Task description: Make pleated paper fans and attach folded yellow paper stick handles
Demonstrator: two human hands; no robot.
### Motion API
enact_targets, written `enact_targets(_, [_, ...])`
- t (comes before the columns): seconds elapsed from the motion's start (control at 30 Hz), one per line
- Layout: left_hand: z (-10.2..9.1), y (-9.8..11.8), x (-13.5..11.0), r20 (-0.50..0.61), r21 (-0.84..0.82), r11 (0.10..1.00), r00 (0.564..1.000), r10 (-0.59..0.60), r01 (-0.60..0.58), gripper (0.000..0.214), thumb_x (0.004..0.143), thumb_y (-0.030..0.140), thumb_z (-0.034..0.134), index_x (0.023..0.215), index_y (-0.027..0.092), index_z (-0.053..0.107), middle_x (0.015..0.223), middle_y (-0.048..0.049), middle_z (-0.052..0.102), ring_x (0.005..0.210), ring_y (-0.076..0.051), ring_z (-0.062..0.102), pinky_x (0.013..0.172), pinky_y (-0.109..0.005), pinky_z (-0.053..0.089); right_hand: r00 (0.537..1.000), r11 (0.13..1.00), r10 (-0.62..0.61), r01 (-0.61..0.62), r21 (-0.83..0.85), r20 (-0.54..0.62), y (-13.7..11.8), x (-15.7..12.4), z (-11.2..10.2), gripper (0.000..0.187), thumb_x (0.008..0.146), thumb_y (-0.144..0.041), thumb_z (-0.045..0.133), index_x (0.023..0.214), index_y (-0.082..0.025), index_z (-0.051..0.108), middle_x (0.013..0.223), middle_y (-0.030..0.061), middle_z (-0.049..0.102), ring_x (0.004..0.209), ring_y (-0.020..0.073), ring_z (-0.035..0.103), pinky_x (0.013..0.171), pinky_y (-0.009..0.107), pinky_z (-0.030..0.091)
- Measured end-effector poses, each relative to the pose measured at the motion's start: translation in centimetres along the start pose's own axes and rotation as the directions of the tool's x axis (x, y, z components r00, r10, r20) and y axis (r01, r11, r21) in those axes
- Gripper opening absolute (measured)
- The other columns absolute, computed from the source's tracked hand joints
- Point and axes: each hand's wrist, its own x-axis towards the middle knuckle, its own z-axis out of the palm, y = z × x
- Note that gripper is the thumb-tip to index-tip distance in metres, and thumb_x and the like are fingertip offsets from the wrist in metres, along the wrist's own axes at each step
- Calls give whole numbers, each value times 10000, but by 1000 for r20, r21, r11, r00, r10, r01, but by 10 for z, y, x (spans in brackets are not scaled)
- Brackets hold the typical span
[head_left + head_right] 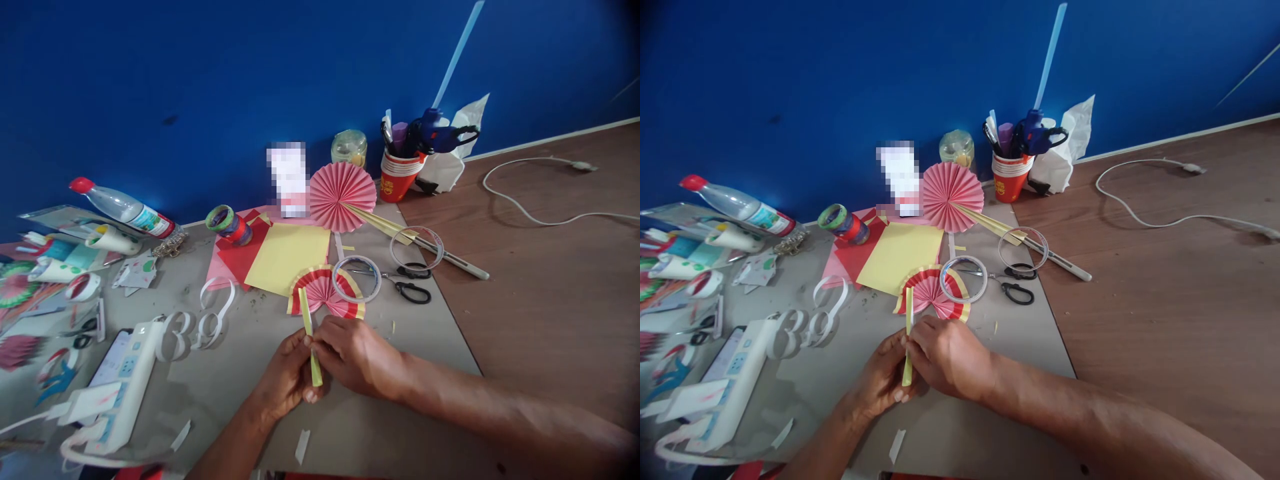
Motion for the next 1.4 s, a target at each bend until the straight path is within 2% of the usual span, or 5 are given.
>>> enact_targets(0.33, [4, 1, -1, -62, 58, 998, 998, -21, 25, 306, 860, 445, 566, 761, 157, 529, 400, 53, 495, 259, -51, 353, 327, -172, 344, 1000, 999, 10, -11, 47, 21, 0, 0, -4, 161, 861, -167, 476, 721, -162, 554, 679, 36, 573, 608, 147, 532, 555, 247, 383])
enact_targets(0.63, [0, -1, 1, -14, -3, 1000, 1000, 12, -12, 271, 894, 375, 540, 762, 139, 539, 421, 45, 515, 257, -50, 389, 311, -161, 374, 997, 1000, -11, 11, 6, 74, 2, 0, -3, 168, 871, -184, 464, 729, -155, 551, 689, 38, 572, 629, 157, 539, 567, 259, 395])
enact_targets(0.8, [1, 0, 1, -14, 8, 1000, 1000, 8, -8, 274, 903, 369, 526, 751, 142, 535, 401, 39, 515, 260, -57, 396, 310, -159, 376, 997, 997, -47, 51, -63, 67, 2, -2, 0, 217, 892, -159, 422, 728, -145, 563, 691, 58, 583, 623, 162, 538, 562, 265, 399])
enact_targets(1.03, [0, 0, 0, -55, 29, 999, 998, -21, 23, 290, 872, 400, 564, 760, 134, 539, 407, 33, 521, 253, -59, 387, 299, -172, 379, 999, 997, 6, -9, 74, 47, 4, -1, -4, 138, 839, -163, 492, 718, -147, 557, 676, 31, 567, 598, 134, 518, 548, 234, 379])
enact_targets(1.4, [1, -2, 0, -22, 23, 1000, 1000, 4, -3, 265, 898, 376, 528, 766, 146, 534, 405, 43, 509, 253, -59, 383, 306, -169, 366, 1000, 999, -1, 0, 51, 15, 3, -3, 0, 192, 853, -152, 432, 727, -135, 577, 673, 48, 577, 595, 141, 522, 554, 245, 377])
